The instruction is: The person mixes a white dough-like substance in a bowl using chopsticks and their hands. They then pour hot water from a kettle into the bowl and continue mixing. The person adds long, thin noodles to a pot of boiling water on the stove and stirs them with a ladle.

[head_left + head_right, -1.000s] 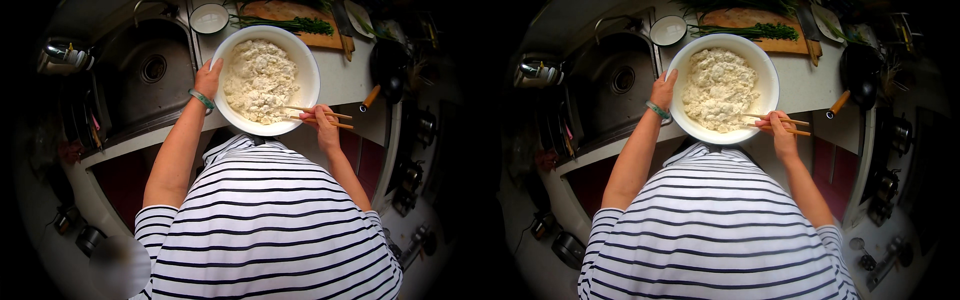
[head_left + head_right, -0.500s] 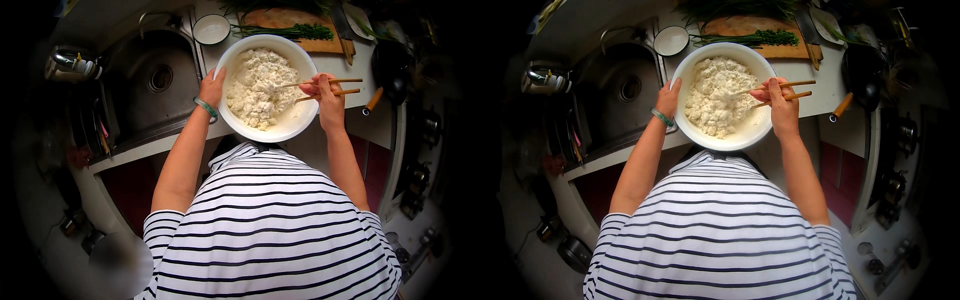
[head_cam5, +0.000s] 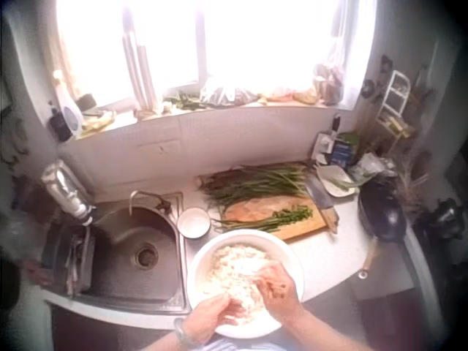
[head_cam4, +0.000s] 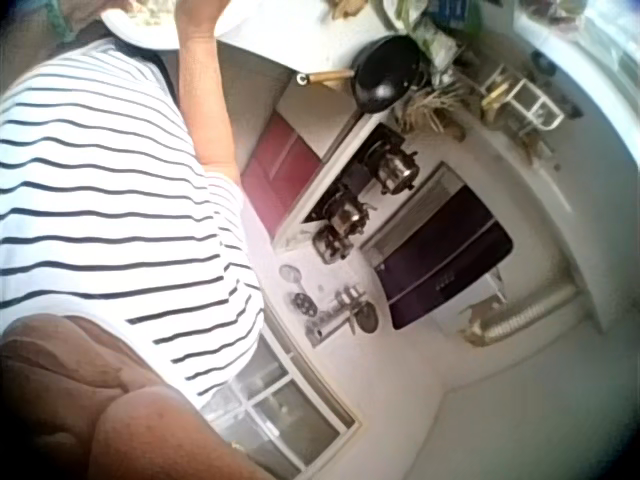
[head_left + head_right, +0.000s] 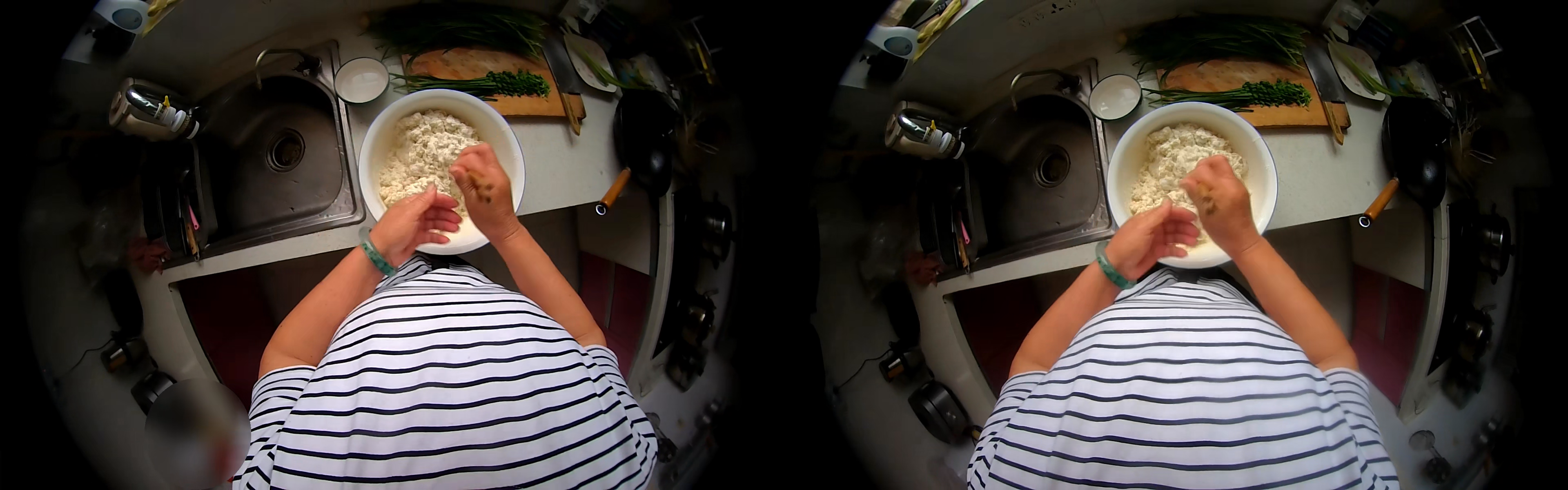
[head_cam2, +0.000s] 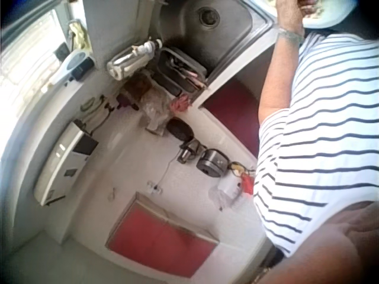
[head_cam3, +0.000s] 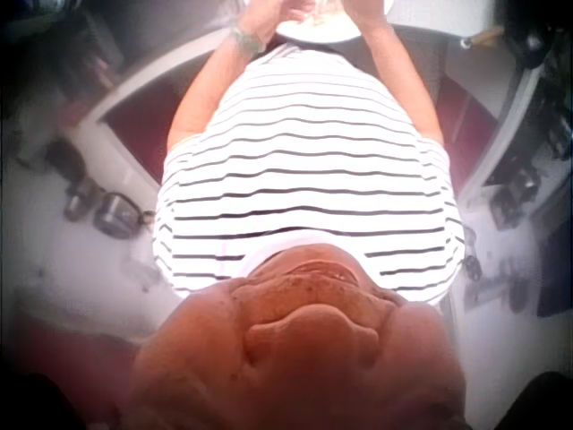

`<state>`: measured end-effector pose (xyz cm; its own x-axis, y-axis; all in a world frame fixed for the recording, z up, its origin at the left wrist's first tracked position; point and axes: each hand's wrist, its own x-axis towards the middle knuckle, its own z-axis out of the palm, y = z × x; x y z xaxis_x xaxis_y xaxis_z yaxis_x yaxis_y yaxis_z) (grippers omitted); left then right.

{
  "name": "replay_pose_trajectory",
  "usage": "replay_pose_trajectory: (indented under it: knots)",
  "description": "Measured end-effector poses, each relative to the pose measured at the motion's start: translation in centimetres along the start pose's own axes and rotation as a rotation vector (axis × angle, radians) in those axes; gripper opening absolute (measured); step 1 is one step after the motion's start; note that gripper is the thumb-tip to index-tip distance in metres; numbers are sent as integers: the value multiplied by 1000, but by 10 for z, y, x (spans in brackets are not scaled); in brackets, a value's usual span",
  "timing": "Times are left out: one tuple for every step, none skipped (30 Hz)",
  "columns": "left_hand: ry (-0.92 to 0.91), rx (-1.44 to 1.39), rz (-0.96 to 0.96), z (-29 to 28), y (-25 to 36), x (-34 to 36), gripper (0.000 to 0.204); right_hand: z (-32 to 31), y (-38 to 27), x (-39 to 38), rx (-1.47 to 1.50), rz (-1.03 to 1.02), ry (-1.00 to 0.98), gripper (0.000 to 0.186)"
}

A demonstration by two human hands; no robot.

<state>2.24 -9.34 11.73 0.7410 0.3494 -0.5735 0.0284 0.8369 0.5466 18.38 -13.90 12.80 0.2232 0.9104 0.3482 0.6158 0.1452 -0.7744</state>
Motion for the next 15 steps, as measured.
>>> replay_pose_trajectory:
  knots:
    - [-82, -142, -116, 11, -6, -1, 44, 4, -8, -6, -23, -12, -75, 12]
    - [-76, -155, -131, 15, -9, -1, 49, 7, -12, -11, -33, -1, -103, 13]
    - [-70, -169, -146, 17, -13, 0, 53, 9, -13, -14, -44, 10, -130, 15]
    - [-109, -227, -120, 12, -18, -1, 55, 5, -8, -14, -71, -68, -166, 18]
    - [-132, -294, -129, 7, -21, 0, 55, 0, -7, -18, -51, -60, -234, 21]
    - [-156, -360, -138, 3, -25, 1, 55, -5, -6, -23, -31, -53, -301, 23]
    - [-178, -424, -147, 0, -27, 1, 55, -10, -7, -28, -9, -46, -366, 26]
    - [-210, -459, -152, 0, -28, 0, 52, -14, -8, -33, 6, -67, -441, 37]
    - [-222, -436, -154, -1, -30, 1, 51, -16, -7, -39, 41, -67, -449, 39]
    - [-233, -415, -156, -1, -32, 1, 50, -16, -6, -47, 78, -65, -457, 41]
    - [-244, -393, -159, 0, -34, 1, 50, -16, -4, -54, 115, -64, -465, 43]
    - [-216, -388, -141, 3, -37, -1, 46, -18, -2, -59, 151, -47, -480, 46]
    - [-167, -382, -153, 2, -40, -1, 43, -20, -2, -60, 191, -13, -486, 44]
    - [-117, -376, -165, -1, -44, -1, 39, -24, -3, -60, 231, 21, -492, 43]
    - [-67, -371, -176, -3, -45, -1, 36, -27, -2, -61, 271, 55, -498, 41]
